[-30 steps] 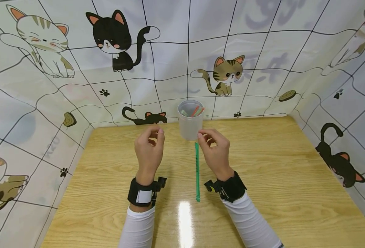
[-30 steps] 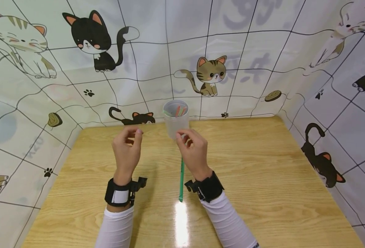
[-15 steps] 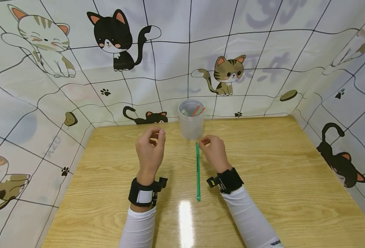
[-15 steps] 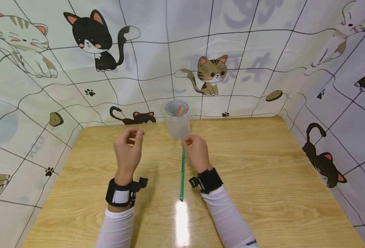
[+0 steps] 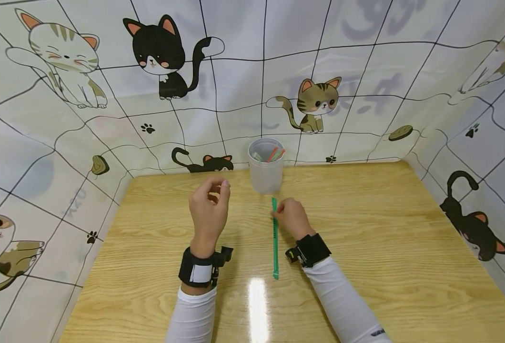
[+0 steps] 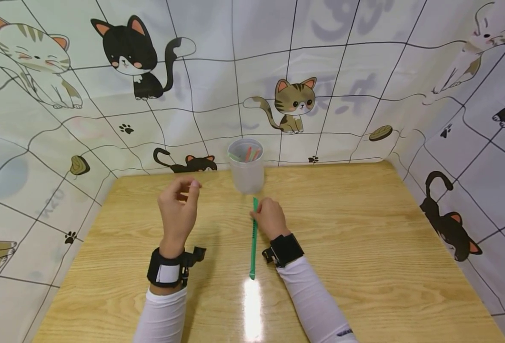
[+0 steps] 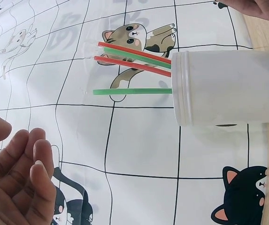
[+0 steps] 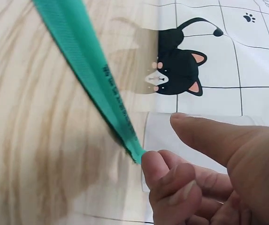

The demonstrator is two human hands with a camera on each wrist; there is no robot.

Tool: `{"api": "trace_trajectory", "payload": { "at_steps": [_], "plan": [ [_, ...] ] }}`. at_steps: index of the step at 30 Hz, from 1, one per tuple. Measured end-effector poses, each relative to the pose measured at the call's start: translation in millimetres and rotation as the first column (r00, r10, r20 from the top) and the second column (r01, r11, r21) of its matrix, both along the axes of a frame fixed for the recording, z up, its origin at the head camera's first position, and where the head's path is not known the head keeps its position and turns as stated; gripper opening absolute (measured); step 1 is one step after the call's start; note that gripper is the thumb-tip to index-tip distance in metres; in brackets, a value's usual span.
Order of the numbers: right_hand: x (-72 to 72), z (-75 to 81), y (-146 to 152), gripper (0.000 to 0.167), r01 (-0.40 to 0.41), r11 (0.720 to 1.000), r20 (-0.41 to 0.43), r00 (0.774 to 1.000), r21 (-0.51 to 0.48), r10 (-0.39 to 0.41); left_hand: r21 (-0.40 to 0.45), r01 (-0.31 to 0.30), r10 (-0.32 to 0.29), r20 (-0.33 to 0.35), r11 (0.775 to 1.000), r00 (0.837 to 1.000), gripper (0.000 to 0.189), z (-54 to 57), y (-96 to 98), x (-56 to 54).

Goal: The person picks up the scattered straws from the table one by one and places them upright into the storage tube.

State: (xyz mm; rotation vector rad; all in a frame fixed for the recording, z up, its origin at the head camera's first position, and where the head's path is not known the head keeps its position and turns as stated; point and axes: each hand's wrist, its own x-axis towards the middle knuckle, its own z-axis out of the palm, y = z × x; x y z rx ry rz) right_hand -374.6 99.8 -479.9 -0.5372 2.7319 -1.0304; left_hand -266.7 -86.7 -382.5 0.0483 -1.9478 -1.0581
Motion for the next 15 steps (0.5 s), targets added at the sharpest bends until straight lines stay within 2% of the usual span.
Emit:
{"api": "trace_trajectory", "payload": {
  "at_steps": [8, 15],
  "plan": [
    [0.4, -3.5, 1.8, 0.028, -0.019, 0.998, 0.071, 0.997, 0.063, 0.014, -0.025, 0.011, -0.011, -0.009, 1.000, 1.000, 0.014, 0.1, 1.1, 1.6],
    [1.3, -6.9, 0.3, 0.032, -0.034, 0.994, 0.116, 0.993, 0.106, 0.022, -0.088, 0.071, -0.073, -0.013, 0.994, 0.997, 0.014, -1.4, 1.3, 4.8]
  ]
}}
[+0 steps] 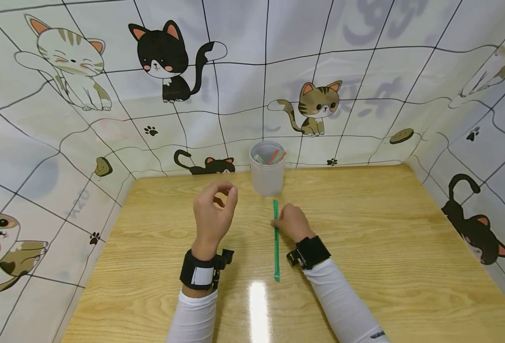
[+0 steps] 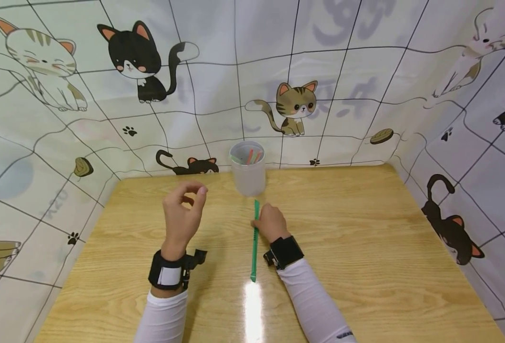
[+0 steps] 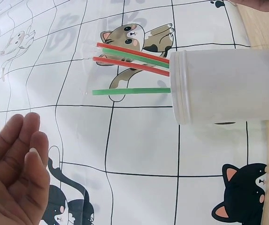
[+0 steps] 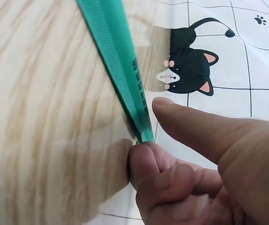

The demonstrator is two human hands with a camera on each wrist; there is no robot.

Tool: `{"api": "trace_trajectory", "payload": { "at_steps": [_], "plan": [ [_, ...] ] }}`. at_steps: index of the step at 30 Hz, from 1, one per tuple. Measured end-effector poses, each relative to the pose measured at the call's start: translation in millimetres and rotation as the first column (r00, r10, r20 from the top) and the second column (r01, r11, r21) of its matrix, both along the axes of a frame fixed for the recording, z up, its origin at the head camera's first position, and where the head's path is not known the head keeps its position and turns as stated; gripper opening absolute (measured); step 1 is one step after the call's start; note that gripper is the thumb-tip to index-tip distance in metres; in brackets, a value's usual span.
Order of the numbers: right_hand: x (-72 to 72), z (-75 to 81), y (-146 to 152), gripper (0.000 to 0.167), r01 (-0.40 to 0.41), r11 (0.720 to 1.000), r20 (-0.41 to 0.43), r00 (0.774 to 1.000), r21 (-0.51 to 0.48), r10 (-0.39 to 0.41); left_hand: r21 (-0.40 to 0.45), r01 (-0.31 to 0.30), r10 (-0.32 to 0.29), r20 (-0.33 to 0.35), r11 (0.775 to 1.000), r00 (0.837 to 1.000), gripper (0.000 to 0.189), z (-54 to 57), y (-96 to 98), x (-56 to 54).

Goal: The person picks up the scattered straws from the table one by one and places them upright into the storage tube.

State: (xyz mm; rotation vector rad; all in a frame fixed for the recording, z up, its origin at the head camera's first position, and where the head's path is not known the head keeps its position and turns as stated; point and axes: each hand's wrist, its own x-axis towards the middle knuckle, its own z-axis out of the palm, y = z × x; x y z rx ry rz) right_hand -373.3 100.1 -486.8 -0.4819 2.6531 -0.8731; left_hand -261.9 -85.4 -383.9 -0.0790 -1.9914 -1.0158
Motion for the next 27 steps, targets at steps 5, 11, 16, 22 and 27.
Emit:
{"api": "trace_trajectory", "payload": {
  "at_steps": [5, 11, 16, 22, 27],
  "plan": [
    [0.2, -2.5, -0.5, 0.034, -0.002, 1.000, -0.008, 1.000, 0.028, 0.002, -0.010, 0.016, -0.016, -0.018, 1.000, 1.000, 0.014, -1.1, 0.2, -0.5],
    [0.7, -4.1, -0.2, 0.039, -0.014, 0.999, -0.039, 0.999, 0.047, 0.016, -0.019, 0.006, -0.007, -0.011, 1.000, 1.000, 0.016, -1.3, 0.9, -0.3],
    [1.3, -2.1, -0.2, 0.042, -0.032, 0.997, -0.061, 0.997, 0.065, 0.036, -0.025, -0.004, 0.004, -0.007, 1.000, 1.000, 0.016, -1.0, 2.3, -1.0],
    [2.9, 1.3, -1.2, 0.047, -0.026, 0.999, -0.033, 0.999, 0.039, 0.027, -0.013, -0.007, 0.006, -0.013, 1.000, 1.000, 0.013, -0.2, 3.5, -1.2],
    [2.2, 2.3, 0.0, 0.048, -0.031, 0.999, -0.034, 0.999, -0.034, 0.030, -0.014, -0.012, 0.012, -0.003, 1.000, 1.000, 0.014, 0.0, 4.2, -0.9]
  ]
}}
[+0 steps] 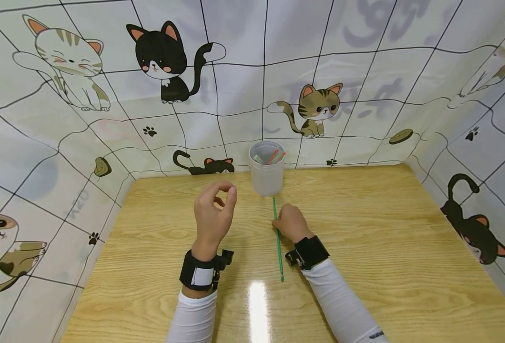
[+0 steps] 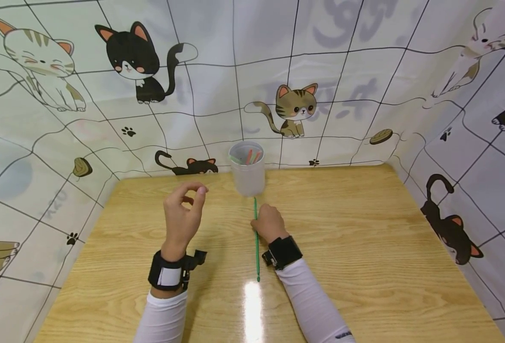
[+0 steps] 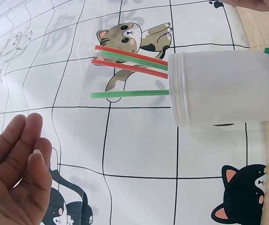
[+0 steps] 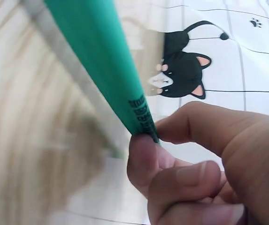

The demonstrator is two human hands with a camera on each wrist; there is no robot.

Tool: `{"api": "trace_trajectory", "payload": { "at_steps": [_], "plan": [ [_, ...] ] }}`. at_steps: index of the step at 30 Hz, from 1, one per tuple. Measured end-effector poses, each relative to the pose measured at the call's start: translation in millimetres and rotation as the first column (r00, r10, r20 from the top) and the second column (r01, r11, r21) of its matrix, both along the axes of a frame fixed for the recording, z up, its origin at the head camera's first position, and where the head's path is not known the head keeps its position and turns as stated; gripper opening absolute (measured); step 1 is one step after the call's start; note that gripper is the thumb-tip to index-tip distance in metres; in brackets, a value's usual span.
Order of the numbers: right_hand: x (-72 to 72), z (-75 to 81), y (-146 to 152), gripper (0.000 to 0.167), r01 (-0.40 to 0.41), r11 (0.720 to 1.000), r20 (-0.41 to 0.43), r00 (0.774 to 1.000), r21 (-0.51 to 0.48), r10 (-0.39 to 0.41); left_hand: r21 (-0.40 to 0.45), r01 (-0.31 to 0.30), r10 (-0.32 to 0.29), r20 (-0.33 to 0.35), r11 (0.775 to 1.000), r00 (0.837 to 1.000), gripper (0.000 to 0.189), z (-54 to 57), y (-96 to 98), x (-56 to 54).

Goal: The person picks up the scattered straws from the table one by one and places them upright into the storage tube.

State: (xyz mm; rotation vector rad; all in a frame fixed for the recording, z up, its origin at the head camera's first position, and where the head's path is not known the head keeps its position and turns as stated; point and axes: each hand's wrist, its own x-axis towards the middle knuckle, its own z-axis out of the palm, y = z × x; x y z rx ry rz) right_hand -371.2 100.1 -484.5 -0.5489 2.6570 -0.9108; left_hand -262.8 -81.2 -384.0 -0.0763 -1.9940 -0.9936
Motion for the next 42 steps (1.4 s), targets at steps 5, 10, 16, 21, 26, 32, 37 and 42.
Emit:
{"api": "trace_trajectory", "payload": {
  "at_steps": [5, 10, 16, 21, 26, 32, 37, 42],
  "plan": [
    [-5.5, 11.9, 3, 0.048, -0.001, 0.996, -0.068, 0.998, -0.089, -0.005, 0.003, -0.020, 0.020, 0.011, 1.000, 1.000, 0.016, 0.1, 1.6, -4.8],
    [-5.8, 34.9, 7, 0.038, -0.008, 0.983, -0.136, 0.991, -0.182, -0.017, 0.009, -0.028, 0.027, 0.021, 1.000, 0.999, 0.015, 0.6, 3.9, -9.5],
    [3.0, 63.8, 14, 0.014, 0.016, 0.965, -0.204, 0.976, -0.260, -0.071, 0.003, -0.031, 0.031, 0.032, 1.000, 0.999, 0.016, 1.1, 5.4, -10.4],
    [11.6, 83.5, 20, 0.014, 0.050, 0.942, -0.281, 0.948, -0.332, -0.149, -0.010, -0.034, 0.034, 0.041, 0.999, 0.999, 0.017, 1.2, 5.8, -10.3],
    [19.8, 98.4, 25, 0.013, 0.070, 0.899, -0.356, 0.903, -0.433, -0.241, -0.013, -0.022, 0.023, 0.053, 1.000, 0.998, 0.016, 1.7, 6.7, -10.8],
    [39.0, 107.2, 30, 0.009, 0.061, 0.804, -0.413, 0.833, -0.591, -0.367, -0.029, 0.001, 0.001, 0.086, 1.000, 0.996, 0.018, 0.9, 4.3, -3.4],
    [54.4, 111.2, 33, 0.008, 0.018, 0.702, -0.433, 0.776, -0.712, -0.459, -0.062, 0.042, -0.033, 0.140, 0.997, 0.990, 0.018, -0.2, 2.2, 4.1],
    [68.4, 113.2, 31, 0.009, -0.022, 0.624, -0.435, 0.736, -0.781, -0.519, -0.178, 0.175, -0.112, 0.317, 0.968, 0.942, 0.019, -2.1, 3.1, 11.4]
  ]
}}
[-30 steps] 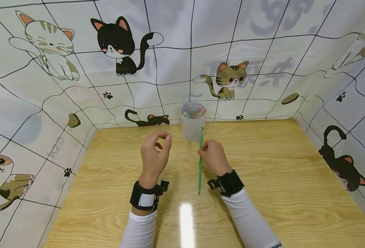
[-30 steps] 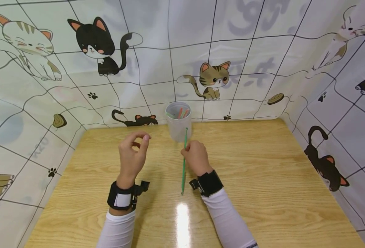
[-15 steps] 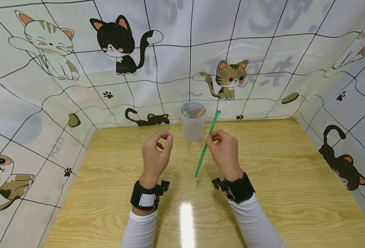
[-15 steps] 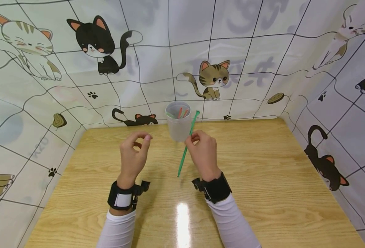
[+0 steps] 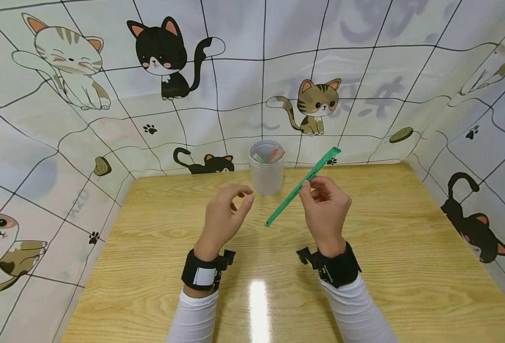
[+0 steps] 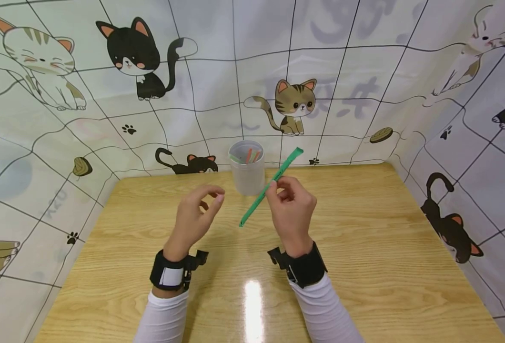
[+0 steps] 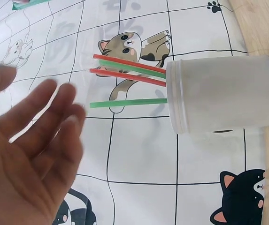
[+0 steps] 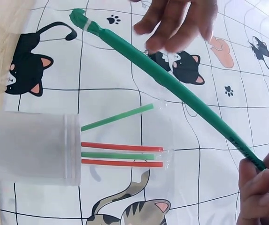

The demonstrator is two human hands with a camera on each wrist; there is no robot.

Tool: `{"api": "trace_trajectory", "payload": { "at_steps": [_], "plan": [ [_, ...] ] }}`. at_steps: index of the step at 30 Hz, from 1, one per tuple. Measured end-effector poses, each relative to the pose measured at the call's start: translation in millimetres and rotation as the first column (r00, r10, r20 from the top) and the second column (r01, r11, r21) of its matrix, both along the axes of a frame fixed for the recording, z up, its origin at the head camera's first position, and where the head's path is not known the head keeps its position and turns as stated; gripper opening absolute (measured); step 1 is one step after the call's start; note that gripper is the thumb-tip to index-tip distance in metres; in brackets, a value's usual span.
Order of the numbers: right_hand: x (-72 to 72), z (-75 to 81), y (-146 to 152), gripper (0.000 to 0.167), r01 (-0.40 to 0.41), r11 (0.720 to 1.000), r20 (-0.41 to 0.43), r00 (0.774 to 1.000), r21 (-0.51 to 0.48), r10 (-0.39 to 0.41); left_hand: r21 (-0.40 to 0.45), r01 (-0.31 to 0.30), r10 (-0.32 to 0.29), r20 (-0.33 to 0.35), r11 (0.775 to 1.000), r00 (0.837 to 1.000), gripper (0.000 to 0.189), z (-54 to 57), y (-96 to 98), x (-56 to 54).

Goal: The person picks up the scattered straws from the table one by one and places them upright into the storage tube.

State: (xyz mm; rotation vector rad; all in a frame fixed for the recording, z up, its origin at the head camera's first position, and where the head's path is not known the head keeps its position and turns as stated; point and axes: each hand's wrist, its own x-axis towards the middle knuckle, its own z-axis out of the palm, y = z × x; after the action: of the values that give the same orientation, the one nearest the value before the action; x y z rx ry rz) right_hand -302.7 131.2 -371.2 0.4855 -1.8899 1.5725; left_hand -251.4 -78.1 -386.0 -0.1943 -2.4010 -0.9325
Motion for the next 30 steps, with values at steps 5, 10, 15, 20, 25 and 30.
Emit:
{"api": "trace_trajectory", "payload": {
  "at_steps": [5, 10, 15, 20, 25, 30],
  "plan": [
    [-9.1, -0.2, -1, 0.009, -0.040, 0.998, -0.038, 0.999, -0.041, 0.039, -0.098, 0.096, -0.079, 0.167, 0.990, 0.983, 0.027, -0.7, 10.1, -8.1],
    [-20.0, -0.8, -1, 0.009, -0.077, 0.993, -0.089, 0.994, -0.091, 0.069, -0.136, 0.154, -0.117, 0.251, 0.979, 0.961, 0.032, -0.7, 20.5, -16.3],
    [-31.1, 2.7, -1, 0.011, -0.109, 0.982, -0.130, 0.988, -0.155, 0.089, -0.145, 0.151, -0.108, 0.271, 0.978, 0.957, 0.027, -0.4, 27.9, -24.5],
    [-42.4, 5.8, 1, 0.015, -0.167, 0.964, -0.138, 0.980, -0.205, 0.140, -0.138, 0.095, -0.059, 0.242, 0.986, 0.968, 0.024, 4.1, 30.5, -29.1],
    [-54.7, 12.0, 6, 0.020, -0.247, 0.930, -0.167, 0.964, -0.272, 0.208, -0.131, 0.043, -0.017, 0.193, 0.990, 0.981, 0.022, 7.2, 31.1, -36.3],
    [-65.2, 18.8, 9, 0.029, -0.334, 0.883, -0.258, 0.931, -0.329, 0.257, -0.124, 0.000, 0.017, 0.134, 0.992, 0.991, 0.020, 8.7, 31.7, -47.5]
  ]
}}
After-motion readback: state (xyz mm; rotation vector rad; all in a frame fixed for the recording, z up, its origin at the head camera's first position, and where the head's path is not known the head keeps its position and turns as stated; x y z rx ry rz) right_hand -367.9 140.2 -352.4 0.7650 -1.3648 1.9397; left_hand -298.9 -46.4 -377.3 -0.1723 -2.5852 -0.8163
